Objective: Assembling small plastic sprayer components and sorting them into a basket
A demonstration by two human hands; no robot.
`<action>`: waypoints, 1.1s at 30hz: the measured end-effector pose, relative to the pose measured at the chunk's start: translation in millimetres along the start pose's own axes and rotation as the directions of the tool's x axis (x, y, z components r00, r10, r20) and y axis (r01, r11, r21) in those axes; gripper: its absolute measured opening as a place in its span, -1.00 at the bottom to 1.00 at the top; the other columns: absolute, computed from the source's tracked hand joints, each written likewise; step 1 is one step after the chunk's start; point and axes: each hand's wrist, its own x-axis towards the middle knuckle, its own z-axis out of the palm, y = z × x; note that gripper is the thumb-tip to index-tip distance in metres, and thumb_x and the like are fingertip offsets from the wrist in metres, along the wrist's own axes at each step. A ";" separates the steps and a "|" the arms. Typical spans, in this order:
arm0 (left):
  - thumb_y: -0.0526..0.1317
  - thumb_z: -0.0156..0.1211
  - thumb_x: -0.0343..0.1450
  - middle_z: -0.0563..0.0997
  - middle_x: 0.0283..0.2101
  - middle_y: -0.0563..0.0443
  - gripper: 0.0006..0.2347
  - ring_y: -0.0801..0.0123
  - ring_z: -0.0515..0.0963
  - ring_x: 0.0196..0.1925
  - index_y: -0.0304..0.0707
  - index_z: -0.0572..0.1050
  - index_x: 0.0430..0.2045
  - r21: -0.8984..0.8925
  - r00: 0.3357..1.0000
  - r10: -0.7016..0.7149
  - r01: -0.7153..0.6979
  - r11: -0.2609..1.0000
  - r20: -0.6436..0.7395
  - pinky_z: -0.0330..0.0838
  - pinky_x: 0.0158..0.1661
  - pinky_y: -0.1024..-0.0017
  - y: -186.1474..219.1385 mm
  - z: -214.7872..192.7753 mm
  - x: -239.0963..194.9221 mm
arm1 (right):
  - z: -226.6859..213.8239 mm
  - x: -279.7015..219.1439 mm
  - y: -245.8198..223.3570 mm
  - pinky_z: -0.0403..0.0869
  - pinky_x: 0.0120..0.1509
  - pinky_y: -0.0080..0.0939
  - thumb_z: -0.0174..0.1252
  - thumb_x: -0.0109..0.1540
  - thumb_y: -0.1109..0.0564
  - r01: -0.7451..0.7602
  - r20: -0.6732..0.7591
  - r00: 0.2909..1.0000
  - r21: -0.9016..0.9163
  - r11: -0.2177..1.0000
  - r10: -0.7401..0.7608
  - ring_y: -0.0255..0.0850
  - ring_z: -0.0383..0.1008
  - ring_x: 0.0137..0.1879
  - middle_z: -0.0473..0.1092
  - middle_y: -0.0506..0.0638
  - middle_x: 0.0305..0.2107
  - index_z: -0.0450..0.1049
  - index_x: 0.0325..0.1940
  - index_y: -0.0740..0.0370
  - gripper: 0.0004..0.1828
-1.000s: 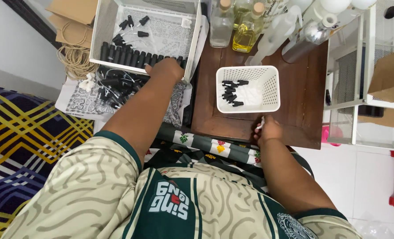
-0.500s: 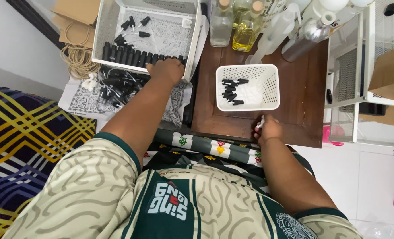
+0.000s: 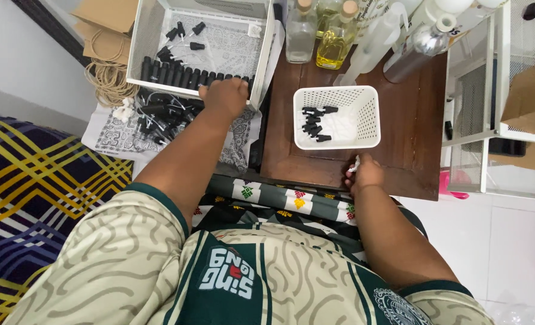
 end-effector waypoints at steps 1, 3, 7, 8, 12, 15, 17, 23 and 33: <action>0.18 -0.48 0.57 0.60 0.08 -0.07 -0.49 -0.11 0.35 0.31 0.02 0.46 0.12 0.001 1.000 -0.001 0.001 1.000 -0.001 -0.05 0.26 -0.30 -4.0 -2.2 -5.1 | 1.0 -1.1 -1.2 0.53 -0.54 -0.17 0.07 0.24 -0.09 0.001 0.002 1.000 0.000 1.000 -0.001 -0.18 0.48 -0.50 0.40 0.03 -0.52 0.41 -0.15 0.11 -0.74; 0.02 -0.15 0.54 0.58 0.09 0.06 -0.71 0.03 0.48 0.21 0.20 0.54 0.01 -0.256 0.945 0.021 -0.110 0.960 -0.327 0.22 0.18 -0.14 -11.3 -4.3 -16.4 | 0.9 -3.6 -2.0 0.51 -0.54 -0.17 0.04 0.26 -0.08 0.015 0.023 1.000 0.022 1.000 -0.015 -0.15 0.44 -0.51 0.35 0.06 -0.53 0.39 -0.17 0.14 -0.74; -0.02 -0.09 0.51 0.54 0.05 0.19 -0.78 0.11 0.46 0.20 0.27 0.51 -0.05 -0.275 0.908 -0.132 0.019 0.961 -0.398 0.24 0.17 -0.08 -70.5 4.4 -41.3 | -1.2 -8.2 -3.2 0.52 -0.54 -0.15 0.08 0.24 -0.09 0.025 0.020 0.999 0.020 0.999 -0.025 -0.15 0.46 -0.49 0.38 0.07 -0.52 0.41 -0.14 0.16 -0.71; -0.06 -0.04 0.48 0.51 0.03 0.28 -0.82 0.18 0.44 0.18 0.32 0.48 -0.09 -0.300 0.860 -0.244 0.112 0.947 -0.449 0.26 0.16 -0.03 -86.5 6.5 -48.9 | -0.3 -7.7 -3.4 0.52 -0.53 -0.15 0.09 0.24 -0.08 0.036 0.020 0.999 0.020 0.999 -0.037 -0.14 0.46 -0.48 0.39 0.08 -0.52 0.40 -0.14 0.17 -0.71; -0.05 0.06 0.40 0.46 -0.02 0.34 -0.84 0.17 0.40 0.17 0.34 0.49 -0.18 -0.244 0.822 -0.387 0.309 0.919 -0.417 0.27 0.11 -0.10 -121.5 0.0 -82.5 | -0.9 -3.5 1.4 0.53 -0.55 -0.09 0.10 0.23 -0.06 0.065 0.021 0.998 0.019 0.998 -0.065 -0.12 0.49 -0.50 0.40 0.11 -0.53 0.42 -0.17 0.16 -0.73; -0.09 0.13 0.41 0.45 0.09 0.25 -0.78 0.03 0.35 0.22 0.36 0.54 -0.08 -0.028 0.904 -0.331 0.336 0.941 -0.271 0.17 0.13 -0.13 -123.7 1.7 -80.7 | 1.3 5.1 7.9 0.63 -0.51 -0.10 0.13 0.21 -0.11 0.097 -0.004 0.995 -0.036 0.995 -0.097 -0.16 0.55 -0.49 0.47 0.09 -0.53 0.44 -0.18 0.14 -0.70; -0.04 0.12 0.41 0.40 0.16 0.26 -0.70 0.05 0.27 0.28 0.40 0.47 0.05 0.053 0.945 -0.250 0.266 0.963 -0.209 0.05 0.20 -0.16 -129.1 14.0 -82.1 | 1.8 2.2 9.7 0.63 -0.48 -0.08 0.13 0.22 -0.10 0.110 -0.006 0.994 -0.037 0.993 -0.110 -0.14 0.55 -0.47 0.46 0.11 -0.51 0.44 -0.16 0.15 -0.71; -0.02 0.04 0.46 0.36 0.16 0.14 -0.64 0.03 0.18 0.29 0.37 0.41 0.19 0.224 0.980 -0.100 0.138 0.965 -0.172 -0.06 0.21 -0.10 -140.5 47.2 -68.8 | -0.7 13.5 25.6 0.62 -0.42 0.05 0.16 0.24 -0.05 0.158 -0.013 0.987 0.040 0.987 -0.157 -0.01 0.51 -0.40 0.43 0.20 -0.46 0.42 -0.13 0.18 -0.72; 0.07 -0.06 0.51 0.55 0.14 -0.13 -0.68 -0.10 0.42 0.25 0.03 0.39 0.07 0.171 0.961 -0.275 0.266 0.949 0.036 0.11 0.12 -0.05 -105.5 1.7 -95.8 | -7.7 -0.7 27.0 0.63 -0.23 0.11 0.19 0.29 -0.09 0.139 0.081 0.986 0.105 0.985 -0.148 -0.02 0.48 -0.23 0.42 0.12 -0.37 0.38 -0.04 0.12 -0.69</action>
